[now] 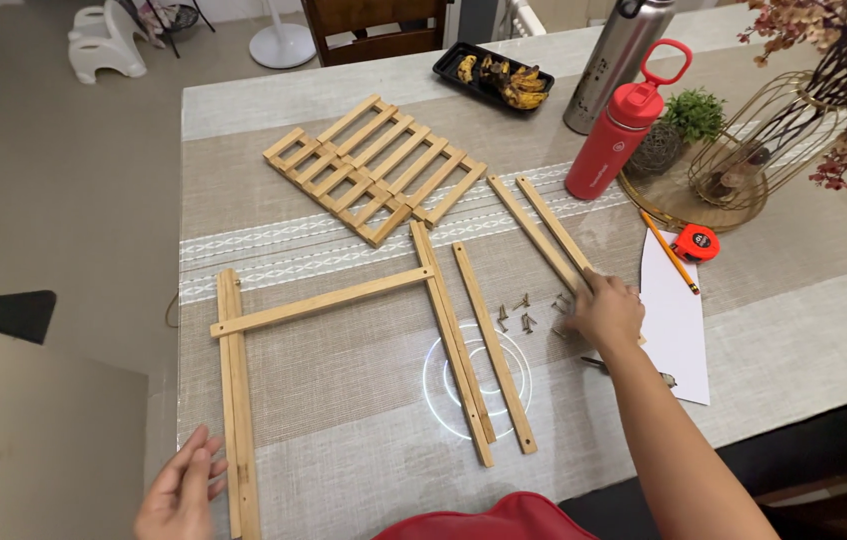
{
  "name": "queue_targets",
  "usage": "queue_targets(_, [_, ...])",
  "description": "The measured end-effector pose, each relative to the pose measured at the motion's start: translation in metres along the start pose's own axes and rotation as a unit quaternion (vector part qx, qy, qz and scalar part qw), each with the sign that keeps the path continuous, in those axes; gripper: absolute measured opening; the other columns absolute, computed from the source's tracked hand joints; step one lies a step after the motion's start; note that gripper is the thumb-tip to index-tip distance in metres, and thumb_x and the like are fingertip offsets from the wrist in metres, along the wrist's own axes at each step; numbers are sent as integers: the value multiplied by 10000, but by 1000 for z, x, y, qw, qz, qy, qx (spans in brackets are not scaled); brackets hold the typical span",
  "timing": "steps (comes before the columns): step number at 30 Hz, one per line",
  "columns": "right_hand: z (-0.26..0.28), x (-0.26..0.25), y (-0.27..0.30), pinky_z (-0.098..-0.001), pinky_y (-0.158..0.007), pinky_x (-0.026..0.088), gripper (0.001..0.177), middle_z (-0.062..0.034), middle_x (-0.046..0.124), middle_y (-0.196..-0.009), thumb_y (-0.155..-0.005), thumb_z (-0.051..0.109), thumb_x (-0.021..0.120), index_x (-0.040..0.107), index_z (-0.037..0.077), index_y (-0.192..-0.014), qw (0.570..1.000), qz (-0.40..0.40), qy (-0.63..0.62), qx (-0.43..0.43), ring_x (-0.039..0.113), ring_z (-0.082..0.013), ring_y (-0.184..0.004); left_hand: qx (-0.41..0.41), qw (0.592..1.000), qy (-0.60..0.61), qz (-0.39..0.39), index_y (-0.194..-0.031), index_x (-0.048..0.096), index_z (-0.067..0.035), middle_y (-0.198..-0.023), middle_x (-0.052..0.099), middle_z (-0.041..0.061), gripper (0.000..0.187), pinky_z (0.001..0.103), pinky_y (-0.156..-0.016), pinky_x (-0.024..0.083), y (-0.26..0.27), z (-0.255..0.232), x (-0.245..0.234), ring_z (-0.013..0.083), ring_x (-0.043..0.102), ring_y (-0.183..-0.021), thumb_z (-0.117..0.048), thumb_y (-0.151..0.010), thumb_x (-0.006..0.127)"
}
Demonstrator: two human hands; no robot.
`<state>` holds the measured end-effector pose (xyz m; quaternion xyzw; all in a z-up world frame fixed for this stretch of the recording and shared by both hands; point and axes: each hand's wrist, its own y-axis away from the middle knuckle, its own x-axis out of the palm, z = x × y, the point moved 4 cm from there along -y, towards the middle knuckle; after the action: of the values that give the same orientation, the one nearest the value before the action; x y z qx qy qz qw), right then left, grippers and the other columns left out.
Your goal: The person assembles a wooden frame by arranging slats into a rectangular shape and securing them with screws. They use a screwdriver to fasten the joints and adjust the pieces to align properly.
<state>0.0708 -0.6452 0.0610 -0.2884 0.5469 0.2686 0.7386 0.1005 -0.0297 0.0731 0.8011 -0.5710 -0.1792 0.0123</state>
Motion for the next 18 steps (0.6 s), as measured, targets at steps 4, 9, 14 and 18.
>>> queue_targets(4, [23, -7, 8, -463, -998, 506, 432, -128, 678, -1220, -875, 232, 718, 710, 214, -1307, 997, 4, -34, -63, 606, -353, -1133, 5, 1000, -10, 0, -1349, 655, 29, -1193, 736, 199, 342, 386, -881, 573, 1, -1, 0, 244, 710, -1017, -115, -1051, 567])
queue_targets(9, [60, -3, 31, -384, -926, 562, 288, -70, 680, -1217, -938, 145, 626, 727, 187, -1205, 977, 167, -122, -55, 701, -235, -1020, 5, 1000, -18, 4, -1348, 656, 26, -1198, 737, 194, 344, 384, -870, 568, 3, -1, 0, 233, 710, -1014, -115, -1047, 568])
queue_targets(14, [92, -4, 58, -369, -896, 569, 205, -57, 724, -1109, -932, 269, 689, 731, 141, -1087, 964, 222, -106, -103, 721, -220, -962, -8, 1000, -17, -1, -1353, 665, 12, -1198, 742, 201, 337, 376, -868, 569, 3, -2, 1, 234, 708, -1010, -105, -1052, 569])
queue_targets(18, [100, -3, 64, -386, -875, 566, 191, -71, 719, -1095, -916, 255, 706, 723, 113, -1043, 963, 207, -106, -135, 713, -258, -954, -16, 1000, 6, 23, -1348, 668, -24, -1199, 743, 150, 340, 346, -870, 567, 8, -8, 1, 195, 698, -998, -118, -1038, 563])
